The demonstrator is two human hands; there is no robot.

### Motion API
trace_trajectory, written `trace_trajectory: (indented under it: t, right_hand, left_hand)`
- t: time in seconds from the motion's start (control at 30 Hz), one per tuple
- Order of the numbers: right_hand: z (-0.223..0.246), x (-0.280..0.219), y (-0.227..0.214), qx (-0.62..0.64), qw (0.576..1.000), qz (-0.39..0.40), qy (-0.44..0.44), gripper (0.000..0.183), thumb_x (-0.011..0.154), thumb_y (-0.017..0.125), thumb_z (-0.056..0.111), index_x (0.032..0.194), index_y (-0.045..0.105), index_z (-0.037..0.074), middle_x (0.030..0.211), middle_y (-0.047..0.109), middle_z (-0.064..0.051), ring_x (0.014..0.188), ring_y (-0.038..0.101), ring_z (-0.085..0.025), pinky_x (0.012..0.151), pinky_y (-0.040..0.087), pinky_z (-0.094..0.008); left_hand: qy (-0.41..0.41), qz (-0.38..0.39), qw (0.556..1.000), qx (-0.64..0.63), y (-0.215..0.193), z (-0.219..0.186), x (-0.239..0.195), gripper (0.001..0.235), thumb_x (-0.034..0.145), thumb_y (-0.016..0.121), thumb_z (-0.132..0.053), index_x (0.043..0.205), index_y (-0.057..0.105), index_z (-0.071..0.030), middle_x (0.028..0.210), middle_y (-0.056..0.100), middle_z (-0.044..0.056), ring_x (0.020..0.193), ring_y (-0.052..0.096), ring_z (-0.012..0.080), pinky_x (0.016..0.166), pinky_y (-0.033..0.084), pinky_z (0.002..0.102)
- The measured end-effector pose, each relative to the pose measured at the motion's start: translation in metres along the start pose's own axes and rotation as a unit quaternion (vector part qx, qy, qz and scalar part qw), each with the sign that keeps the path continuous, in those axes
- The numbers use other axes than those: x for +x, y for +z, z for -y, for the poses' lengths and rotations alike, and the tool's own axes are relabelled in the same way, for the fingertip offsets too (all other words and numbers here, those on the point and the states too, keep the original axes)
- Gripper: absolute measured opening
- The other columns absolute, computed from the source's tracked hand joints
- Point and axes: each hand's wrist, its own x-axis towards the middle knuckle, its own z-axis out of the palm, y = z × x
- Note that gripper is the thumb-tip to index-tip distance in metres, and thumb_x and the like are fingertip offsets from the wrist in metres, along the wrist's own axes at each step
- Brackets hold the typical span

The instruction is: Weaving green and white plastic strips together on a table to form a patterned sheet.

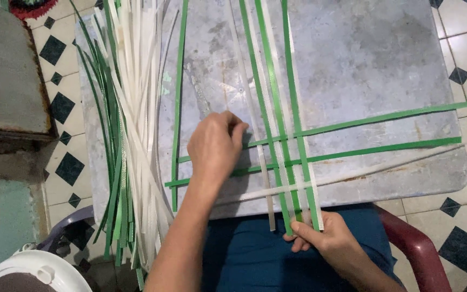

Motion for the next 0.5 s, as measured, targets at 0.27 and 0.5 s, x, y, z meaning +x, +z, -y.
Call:
trace_trajectory:
  t: [0.27, 0.5]
  right_hand:
    - [0.01, -0.007, 0.001, 0.01, 1.0, 0.015, -0.007, 0.026, 0.087, 0.069, 0.009, 0.076, 0.07, -0.014, 0.058, 0.07, -0.029, 0.079, 0.08, -0.041, 0.072, 0.059, -0.041]
    - [0.01, -0.009, 0.0, 0.023, 0.999, 0.022, -0.002, 0.024, 0.087, 0.067, 0.009, 0.086, 0.072, -0.015, 0.06, 0.069, -0.029, 0.078, 0.078, -0.039, 0.071, 0.059, -0.042]
  left_hand:
    - [-0.074, 0.073, 0.994, 0.034, 0.004, -0.011, 0.042, 0.038, 0.083, 0.075, -0.046, 0.069, 0.062, -0.014, 0.072, 0.068, 0.002, 0.071, 0.064, 0.0279, 0.054, 0.045, 0.043]
    - [-0.097, 0.096, 0.991, -0.002, 0.014, -0.016, 0.043, 0.059, 0.085, 0.073, -0.029, 0.042, 0.034, -0.017, 0.044, 0.042, -0.005, 0.047, 0.049, 0.023, 0.056, 0.047, 0.039]
